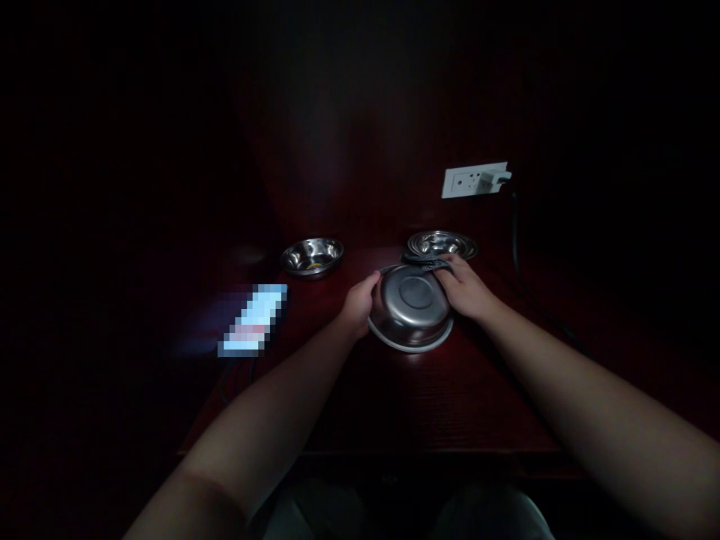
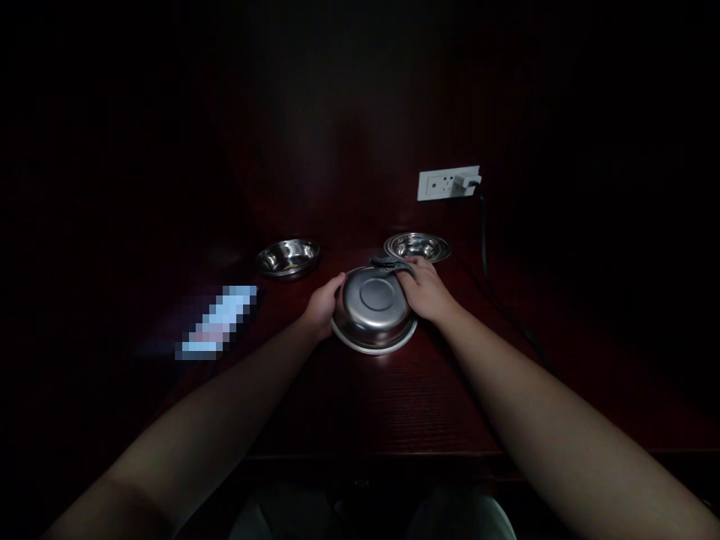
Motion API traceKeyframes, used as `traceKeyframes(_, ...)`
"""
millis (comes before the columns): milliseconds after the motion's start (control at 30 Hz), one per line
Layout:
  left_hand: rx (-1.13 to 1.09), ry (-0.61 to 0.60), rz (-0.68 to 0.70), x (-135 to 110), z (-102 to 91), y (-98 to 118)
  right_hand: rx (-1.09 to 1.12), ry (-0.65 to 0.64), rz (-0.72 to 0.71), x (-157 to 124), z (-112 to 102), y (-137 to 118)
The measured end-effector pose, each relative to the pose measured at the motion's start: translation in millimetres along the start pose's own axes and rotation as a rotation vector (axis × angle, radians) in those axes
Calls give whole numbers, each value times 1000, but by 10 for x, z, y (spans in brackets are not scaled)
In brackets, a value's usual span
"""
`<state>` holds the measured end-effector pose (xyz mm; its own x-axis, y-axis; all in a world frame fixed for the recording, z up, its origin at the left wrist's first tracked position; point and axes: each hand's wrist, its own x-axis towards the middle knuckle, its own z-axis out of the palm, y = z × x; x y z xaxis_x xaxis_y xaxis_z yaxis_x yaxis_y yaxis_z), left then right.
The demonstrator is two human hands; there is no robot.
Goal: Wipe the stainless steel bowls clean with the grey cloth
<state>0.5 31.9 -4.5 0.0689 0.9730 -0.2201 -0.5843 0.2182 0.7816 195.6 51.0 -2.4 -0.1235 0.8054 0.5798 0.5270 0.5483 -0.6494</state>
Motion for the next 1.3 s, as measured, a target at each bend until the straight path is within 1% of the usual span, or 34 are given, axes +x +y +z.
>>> traceKeyframes(67, 5, 5, 13, 11, 2, -7, -66, 20, -57, 4, -29, -28)
traceKeyframes(167, 34, 18, 13, 8, 7, -6, -66, 0, -116, -1, -66, -91)
traceKeyframes(300, 53, 20, -7, -5, 8, 6, -22, -87, -95, -23, -88, -157)
traceKeyframes(400, 49, 15, -23, -5, 5, 10, 76, -149, -91, -37, -102, -200)
traceKeyframes(500, 49, 16, -21, -3, 8, 10, 254, -238, -119, -50, -122, -245)
traceKeyframes(533, 49, 16, -18, -5, 11, 10, 327, -268, -105, -54, -129, -256)
traceKeyframes(600, 46, 15, -14, -12, 19, 11, 489, -297, -25, -58, -142, -270)
traceKeyframes(667, 37, 7, -11, -22, 26, 12, 625, -281, 93, -53, -148, -278)
traceKeyframes(733, 36, -3, -15, -28, 30, 9, 678, -229, 193, -39, -144, -284)
traceKeyframes(833, 59, 3, -24, -20, 24, -1, 581, -133, 259, -8, -120, -288)
traceKeyframes(900, 85, 26, -24, -5, 15, -10, 466, -78, 255, 7, -99, -282)
traceKeyframes(1000, 107, 61, -14, 19, 2, -21, 334, -59, 227, 10, -74, -261)
traceKeyframes(1133, 89, 75, 18, 49, -15, -33, 237, -147, 164, -15, -68, -245)
traceKeyframes(1300, 123, 82, 33, 74, -42, -43, 387, -304, 220, -42, -76, -241)
